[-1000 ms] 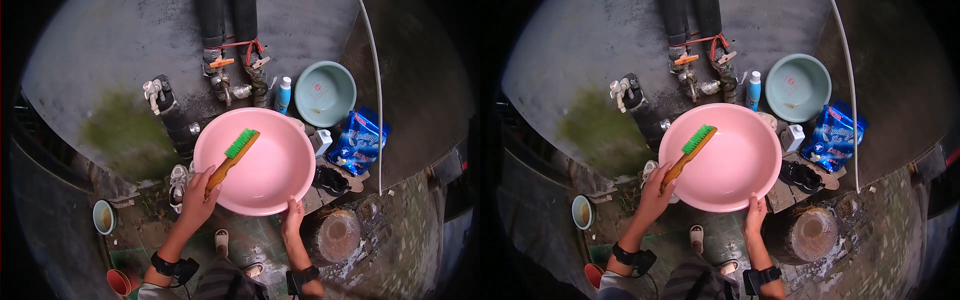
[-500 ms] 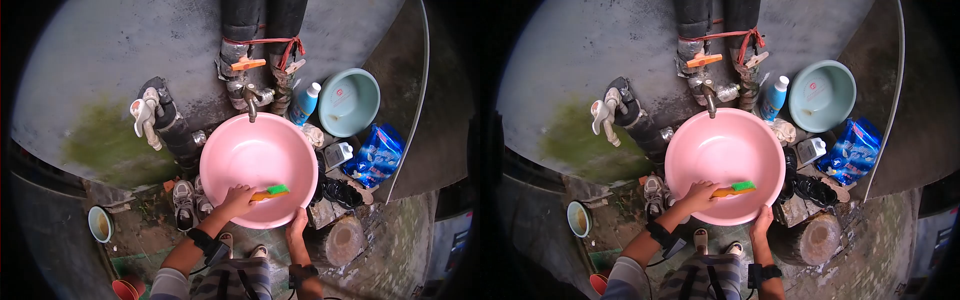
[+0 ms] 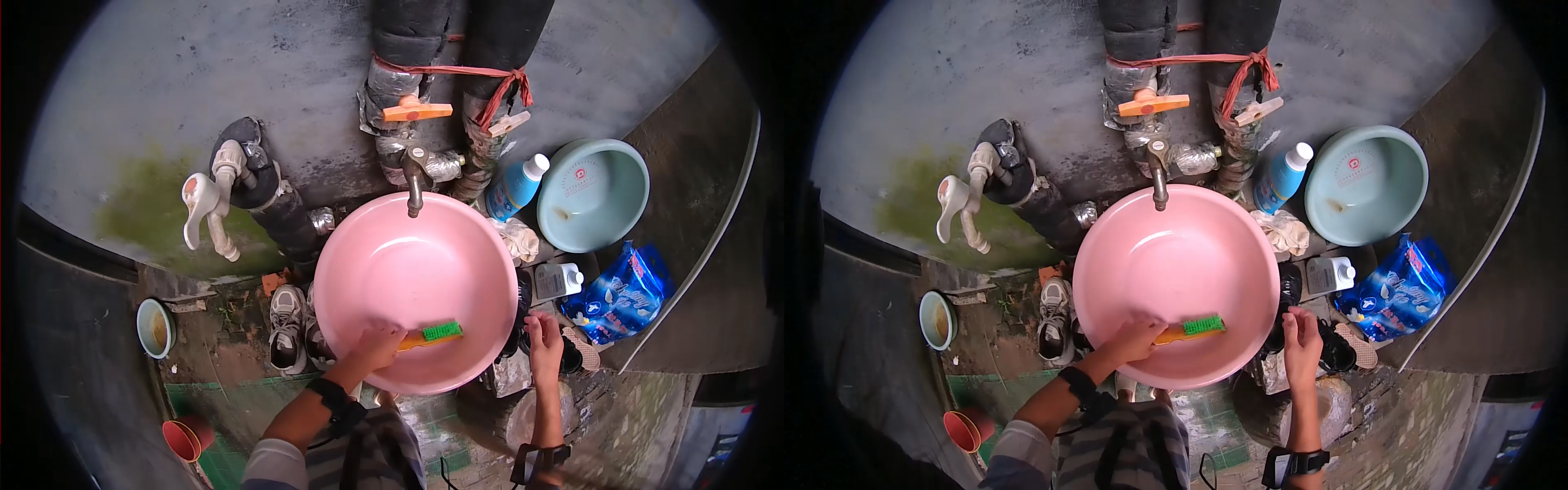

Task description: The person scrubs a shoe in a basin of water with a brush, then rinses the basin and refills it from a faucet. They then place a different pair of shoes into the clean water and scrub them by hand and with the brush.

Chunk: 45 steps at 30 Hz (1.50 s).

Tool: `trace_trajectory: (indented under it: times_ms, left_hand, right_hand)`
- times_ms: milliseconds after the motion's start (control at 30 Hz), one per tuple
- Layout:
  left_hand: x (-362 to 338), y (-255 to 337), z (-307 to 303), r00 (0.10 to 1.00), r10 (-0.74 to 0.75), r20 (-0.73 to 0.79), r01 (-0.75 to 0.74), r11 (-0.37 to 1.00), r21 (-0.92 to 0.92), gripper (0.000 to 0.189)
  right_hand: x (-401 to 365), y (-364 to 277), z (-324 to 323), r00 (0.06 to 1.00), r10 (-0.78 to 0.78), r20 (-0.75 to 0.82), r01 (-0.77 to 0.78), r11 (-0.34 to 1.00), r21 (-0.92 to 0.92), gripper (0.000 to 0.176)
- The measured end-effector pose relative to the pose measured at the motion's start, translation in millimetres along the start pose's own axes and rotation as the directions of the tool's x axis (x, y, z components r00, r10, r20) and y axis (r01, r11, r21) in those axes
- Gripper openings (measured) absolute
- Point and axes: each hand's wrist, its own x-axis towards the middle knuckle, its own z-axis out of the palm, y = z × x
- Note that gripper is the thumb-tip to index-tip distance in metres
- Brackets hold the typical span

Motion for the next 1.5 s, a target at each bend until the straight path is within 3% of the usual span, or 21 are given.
trace_trajectory:
  times_ms: [67, 167, 233, 267, 333, 367, 400, 467, 500, 567, 600, 667, 800, 867, 967, 1000, 1067, 1100, 1267, 1367, 1500]
  left_hand:
    - [-2, 3, -2, 0.999, -0.038, 0.013, 0.038, 0.999, -0.016, 0.046]
    - [-8, 7, -15, 0.996, -0.050, -0.070, 0.046, 0.998, -0.051, 0.047]
    - [-23, 11, -36, 0.916, 0.083, -0.393, -0.196, 0.947, -0.255, 0.042]
    - [-39, 16, -53, 0.917, 0.058, -0.393, -0.175, 0.947, -0.269, 0.042]
    - [-76, 23, -89, 0.791, -0.116, -0.601, -0.239, 0.845, -0.478, 0.033]
    - [-94, 15, -90, 0.720, -0.215, -0.660, -0.171, 0.867, -0.469, 0.030]
    - [-114, 3, -87, 0.634, -0.303, -0.712, -0.102, 0.879, -0.465, 0.028]
    - [-152, -26, -64, 0.497, -0.578, -0.647, 0.077, 0.772, -0.631, 0.023]
    - [-162, -35, -50, 0.487, -0.596, -0.638, 0.093, 0.762, -0.641, 0.023]
    - [-181, -59, -14, 0.336, -0.757, -0.560, 0.220, 0.641, -0.735, 0.021]
    - [-183, -73, 6, 0.386, -0.586, -0.712, 0.316, 0.810, -0.495, 0.026]
    - [-174, -81, 25, 0.429, -0.566, -0.704, 0.421, 0.815, -0.398, 0.039]
    - [-153, -93, 51, 0.435, -0.712, -0.551, 0.517, 0.699, -0.495, 0.056]
    - [-144, -95, 51, 0.447, -0.799, -0.401, 0.552, 0.600, -0.579, 0.068]
    - [-128, -99, 48, 0.451, -0.821, -0.349, 0.645, 0.570, -0.508, 0.074]
    - [-123, -99, 45, 0.465, -0.813, -0.350, 0.634, 0.582, -0.509, 0.074]
    - [-118, -99, 38, 0.465, -0.851, -0.242, 0.771, 0.524, -0.362, 0.075]
    - [-115, -102, 39, 0.451, -0.853, -0.264, 0.792, 0.519, -0.322, 0.071]
    - [-105, -124, 53, 0.451, -0.823, -0.346, 0.744, 0.560, -0.365, 0.059]
    - [-100, -125, 51, 0.398, -0.840, -0.369, 0.720, 0.535, -0.442, 0.051]
    - [-96, -122, 47, 0.394, -0.816, -0.422, 0.735, 0.556, -0.389, 0.052]
  right_hand:
    - [27, -54, 31, 0.992, -0.113, 0.054, 0.107, 0.989, 0.107, 0.025]
    - [56, -112, 86, 0.902, -0.382, 0.203, 0.374, 0.924, 0.078, 0.039]
    - [68, -139, 123, 0.824, -0.510, 0.247, 0.507, 0.858, 0.082, 0.044]
    - [73, -145, 139, 0.801, -0.549, 0.238, 0.537, 0.835, 0.118, 0.046]
    - [87, -147, 163, 0.812, -0.496, 0.308, 0.434, 0.866, 0.250, 0.045]
    - [89, -153, 165, 0.827, -0.379, 0.415, 0.277, 0.917, 0.286, 0.041]
    - [93, -153, 168, 0.830, -0.405, 0.383, 0.300, 0.904, 0.306, 0.037]
    - [108, -142, 171, 0.801, -0.487, 0.349, 0.375, 0.862, 0.341, 0.032]
    - [110, -143, 167, 0.801, -0.464, 0.378, 0.353, 0.876, 0.327, 0.032]
    - [110, -147, 162, 0.812, -0.413, 0.412, 0.278, 0.895, 0.349, 0.031]
    - [110, -148, 161, 0.825, -0.387, 0.412, 0.233, 0.897, 0.376, 0.031]
    - [109, -154, 159, 0.835, -0.353, 0.421, 0.199, 0.909, 0.367, 0.033]
    - [113, -155, 156, 0.825, -0.329, 0.459, 0.154, 0.913, 0.379, 0.038]
    - [115, -154, 158, 0.821, -0.329, 0.467, 0.141, 0.909, 0.393, 0.038]
    - [116, -152, 158, 0.830, -0.319, 0.458, 0.115, 0.900, 0.420, 0.037]
    - [117, -151, 159, 0.833, -0.310, 0.458, 0.093, 0.895, 0.437, 0.037]
    - [116, -151, 159, 0.836, -0.312, 0.450, 0.099, 0.895, 0.435, 0.037]
    - [115, -151, 160, 0.836, -0.308, 0.454, 0.091, 0.894, 0.439, 0.038]
    - [115, -151, 160, 0.845, -0.292, 0.447, 0.086, 0.900, 0.426, 0.038]
    - [117, -153, 161, 0.855, -0.273, 0.442, 0.065, 0.900, 0.431, 0.038]
    - [117, -154, 161, 0.853, -0.258, 0.454, 0.030, 0.892, 0.451, 0.037]
